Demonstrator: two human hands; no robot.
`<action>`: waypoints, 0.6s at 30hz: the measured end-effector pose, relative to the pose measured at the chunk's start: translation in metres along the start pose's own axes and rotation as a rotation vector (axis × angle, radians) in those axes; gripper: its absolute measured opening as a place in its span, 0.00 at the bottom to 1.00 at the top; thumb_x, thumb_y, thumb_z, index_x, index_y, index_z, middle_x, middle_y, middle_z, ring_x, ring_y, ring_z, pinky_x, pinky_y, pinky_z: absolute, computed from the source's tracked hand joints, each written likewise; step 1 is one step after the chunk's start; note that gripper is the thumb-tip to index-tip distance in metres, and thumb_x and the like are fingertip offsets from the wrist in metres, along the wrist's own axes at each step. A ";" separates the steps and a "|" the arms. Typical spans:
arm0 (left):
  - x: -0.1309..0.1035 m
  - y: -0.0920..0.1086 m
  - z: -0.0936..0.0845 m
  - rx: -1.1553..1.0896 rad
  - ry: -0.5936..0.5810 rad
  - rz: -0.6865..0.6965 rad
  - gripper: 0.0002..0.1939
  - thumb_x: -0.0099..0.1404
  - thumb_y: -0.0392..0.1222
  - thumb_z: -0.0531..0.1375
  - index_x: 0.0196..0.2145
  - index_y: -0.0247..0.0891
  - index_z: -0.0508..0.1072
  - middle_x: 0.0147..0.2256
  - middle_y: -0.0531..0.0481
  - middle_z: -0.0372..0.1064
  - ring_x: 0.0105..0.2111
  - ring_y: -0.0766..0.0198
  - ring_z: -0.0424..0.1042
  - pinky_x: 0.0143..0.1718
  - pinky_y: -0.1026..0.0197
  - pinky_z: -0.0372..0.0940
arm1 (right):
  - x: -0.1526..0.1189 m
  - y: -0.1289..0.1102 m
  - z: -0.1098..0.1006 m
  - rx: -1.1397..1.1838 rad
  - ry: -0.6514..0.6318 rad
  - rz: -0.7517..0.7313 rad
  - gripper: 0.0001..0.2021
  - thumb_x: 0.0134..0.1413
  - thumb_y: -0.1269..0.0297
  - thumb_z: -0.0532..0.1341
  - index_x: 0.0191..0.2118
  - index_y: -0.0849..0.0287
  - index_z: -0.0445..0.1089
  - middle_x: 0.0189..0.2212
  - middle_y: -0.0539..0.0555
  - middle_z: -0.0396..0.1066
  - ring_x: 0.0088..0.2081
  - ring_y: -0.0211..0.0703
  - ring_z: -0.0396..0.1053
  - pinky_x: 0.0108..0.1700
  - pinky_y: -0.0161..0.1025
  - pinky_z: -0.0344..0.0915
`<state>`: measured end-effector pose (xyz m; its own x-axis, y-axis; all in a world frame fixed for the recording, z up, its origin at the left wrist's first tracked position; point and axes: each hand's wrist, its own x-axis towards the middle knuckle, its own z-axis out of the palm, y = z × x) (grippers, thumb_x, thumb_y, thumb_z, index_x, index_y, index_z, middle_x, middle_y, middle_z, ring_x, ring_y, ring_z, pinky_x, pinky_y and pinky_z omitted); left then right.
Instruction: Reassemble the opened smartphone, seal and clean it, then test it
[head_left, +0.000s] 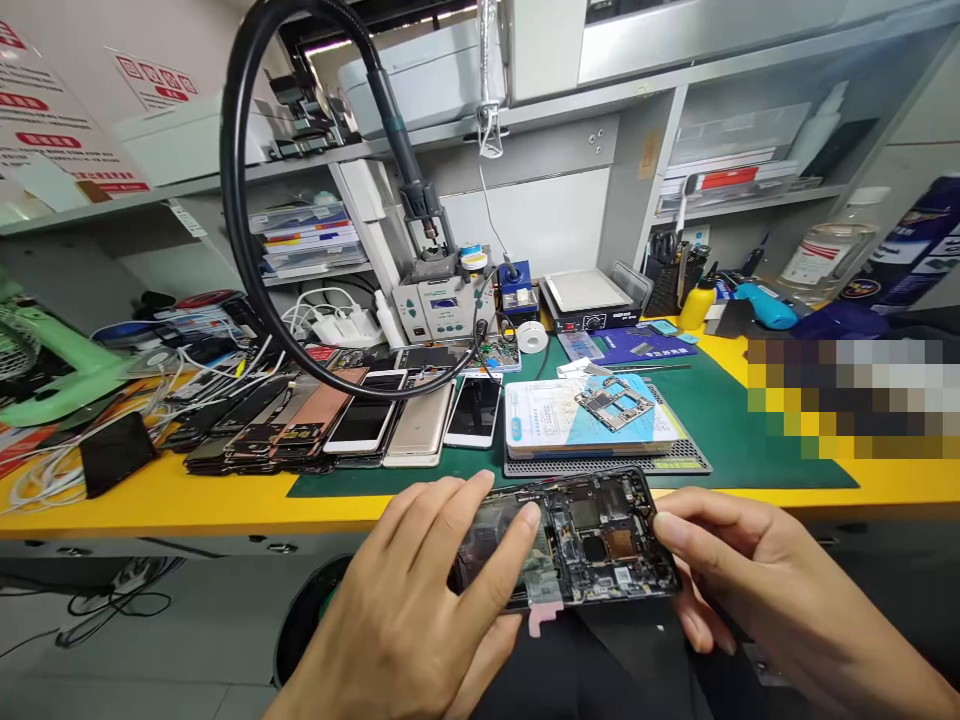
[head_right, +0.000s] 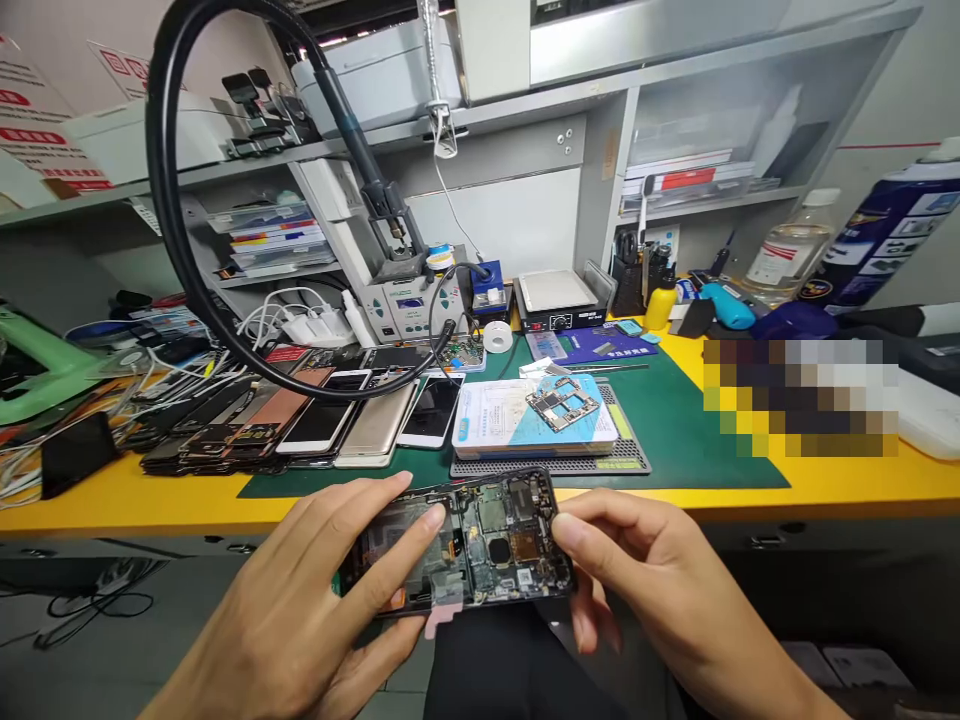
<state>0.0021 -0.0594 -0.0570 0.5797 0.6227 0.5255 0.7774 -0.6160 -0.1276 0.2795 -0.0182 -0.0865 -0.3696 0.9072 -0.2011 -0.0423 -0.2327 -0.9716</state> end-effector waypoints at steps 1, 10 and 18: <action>0.001 0.000 0.000 0.002 0.000 0.008 0.27 0.67 0.39 0.62 0.63 0.36 0.66 0.60 0.33 0.62 0.58 0.41 0.64 0.57 0.38 0.62 | 0.000 0.002 -0.001 0.009 0.000 -0.006 0.20 0.59 0.46 0.66 0.42 0.60 0.77 0.17 0.48 0.69 0.18 0.33 0.67 0.20 0.28 0.56; 0.006 -0.004 0.002 0.030 0.001 0.092 0.28 0.66 0.40 0.63 0.62 0.34 0.67 0.60 0.32 0.60 0.57 0.40 0.64 0.55 0.39 0.62 | 0.001 0.012 -0.010 0.036 -0.016 -0.021 0.17 0.62 0.50 0.64 0.44 0.60 0.77 0.16 0.49 0.71 0.18 0.34 0.68 0.20 0.28 0.56; 0.008 -0.001 -0.001 0.034 -0.020 0.085 0.29 0.65 0.41 0.64 0.62 0.33 0.67 0.59 0.31 0.62 0.56 0.40 0.65 0.53 0.39 0.64 | 0.000 0.009 -0.011 0.011 0.000 0.010 0.19 0.60 0.47 0.65 0.42 0.60 0.77 0.16 0.49 0.70 0.18 0.34 0.68 0.22 0.29 0.59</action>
<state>0.0055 -0.0542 -0.0522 0.6483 0.5784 0.4951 0.7328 -0.6505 -0.1996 0.2895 -0.0161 -0.0968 -0.3700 0.9048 -0.2109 -0.0487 -0.2456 -0.9682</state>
